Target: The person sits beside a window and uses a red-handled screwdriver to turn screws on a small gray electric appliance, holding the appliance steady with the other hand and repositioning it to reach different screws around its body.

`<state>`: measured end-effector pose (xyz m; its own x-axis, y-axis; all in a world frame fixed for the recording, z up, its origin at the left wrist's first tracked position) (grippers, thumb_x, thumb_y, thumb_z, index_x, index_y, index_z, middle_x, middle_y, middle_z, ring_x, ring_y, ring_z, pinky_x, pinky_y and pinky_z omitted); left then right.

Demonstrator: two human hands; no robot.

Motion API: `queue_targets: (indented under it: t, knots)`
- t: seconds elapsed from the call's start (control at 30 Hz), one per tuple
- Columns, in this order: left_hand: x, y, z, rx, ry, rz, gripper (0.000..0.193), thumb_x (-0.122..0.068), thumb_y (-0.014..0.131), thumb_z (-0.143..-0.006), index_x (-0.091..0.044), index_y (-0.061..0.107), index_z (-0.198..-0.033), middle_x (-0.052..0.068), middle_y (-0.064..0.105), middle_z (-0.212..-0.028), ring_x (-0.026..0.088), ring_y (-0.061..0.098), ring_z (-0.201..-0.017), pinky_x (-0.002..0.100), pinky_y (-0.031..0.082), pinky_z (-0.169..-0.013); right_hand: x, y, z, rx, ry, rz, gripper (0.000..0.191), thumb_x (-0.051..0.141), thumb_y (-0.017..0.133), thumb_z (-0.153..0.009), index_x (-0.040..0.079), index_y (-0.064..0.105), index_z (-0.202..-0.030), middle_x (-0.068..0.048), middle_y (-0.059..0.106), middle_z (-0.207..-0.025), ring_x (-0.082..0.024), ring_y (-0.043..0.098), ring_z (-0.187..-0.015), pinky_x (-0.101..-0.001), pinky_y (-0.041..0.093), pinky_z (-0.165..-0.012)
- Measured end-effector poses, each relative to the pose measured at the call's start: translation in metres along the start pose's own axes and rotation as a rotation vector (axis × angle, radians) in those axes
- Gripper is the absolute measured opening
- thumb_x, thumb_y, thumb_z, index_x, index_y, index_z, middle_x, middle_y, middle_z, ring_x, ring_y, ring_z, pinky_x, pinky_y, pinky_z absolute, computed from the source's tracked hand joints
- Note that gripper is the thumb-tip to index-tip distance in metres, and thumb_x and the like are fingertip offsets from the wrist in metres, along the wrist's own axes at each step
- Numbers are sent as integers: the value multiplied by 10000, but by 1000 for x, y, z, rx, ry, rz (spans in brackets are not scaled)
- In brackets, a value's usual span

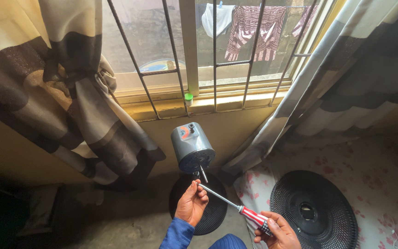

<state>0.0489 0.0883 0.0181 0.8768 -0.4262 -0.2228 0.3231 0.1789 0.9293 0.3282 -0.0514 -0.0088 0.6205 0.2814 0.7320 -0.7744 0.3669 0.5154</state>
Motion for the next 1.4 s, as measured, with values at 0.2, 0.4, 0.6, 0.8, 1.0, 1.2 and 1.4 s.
queue_targets:
  t: [0.2,0.4,0.6,0.8,1.0,1.2,1.4]
  knots:
    - [0,1,0,2,-10,-38,241,-232,671,-964,-25,655,-1087,31,619,-826,137,547,-753,278,470,-674,-1,-1,2,-45,6,3,383,180,472,-991,-57,578,-1273,-262,686,-1037,-327,699,-772,-499,611,-621]
    - [1,1,-1,-8,4,-72,267,-237,669,-962,-12,651,-1106,29,608,-814,136,552,-756,279,474,-675,-2,2,2,-37,-10,5,376,170,479,-986,-54,573,-1273,-262,686,-1035,-330,698,-774,-498,609,-619]
    - [1,0,-1,-8,7,-82,262,-230,665,-964,-10,645,-1105,31,605,-814,134,552,-758,280,475,-678,-3,2,0,-51,2,5,376,171,476,-989,-57,569,-1274,-267,683,-1033,-329,701,-783,-494,611,-627]
    - [1,-1,-1,-1,3,-76,248,-224,664,-969,-15,644,-1101,27,591,-812,132,547,-757,278,472,-679,-4,2,1,-77,3,16,380,168,473,-990,-65,566,-1275,-274,684,-1035,-324,701,-776,-484,611,-619]
    - [0,-14,-6,-30,28,-153,249,-216,667,-963,-8,658,-1099,26,599,-820,121,552,-745,270,474,-671,-8,-2,0,-108,1,45,388,181,480,-993,-64,567,-1281,-269,684,-1022,-316,698,-769,-474,612,-615]
    - [-4,-28,-14,-49,79,-281,233,-176,672,-965,16,682,-1097,25,622,-826,96,564,-723,245,476,-661,0,0,6,-139,-118,266,352,144,580,-959,-38,636,-1255,-268,697,-979,-266,719,-756,-420,633,-644]
    - [-8,-30,-13,-91,119,-359,251,-196,679,-968,20,686,-1095,22,617,-809,91,551,-701,241,470,-649,32,39,34,-23,-582,749,287,41,703,-848,22,717,-1133,-158,688,-1043,-190,779,-781,-327,633,-688]
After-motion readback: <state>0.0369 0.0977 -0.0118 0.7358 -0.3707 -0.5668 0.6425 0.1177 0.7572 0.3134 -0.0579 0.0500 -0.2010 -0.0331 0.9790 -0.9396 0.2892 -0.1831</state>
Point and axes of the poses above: each hand's wrist, its own z-axis away from the middle knuckle, its own y-axis out of the palm, x = y × z, the point moved 6 cm from there along -z, towards the middle knuckle
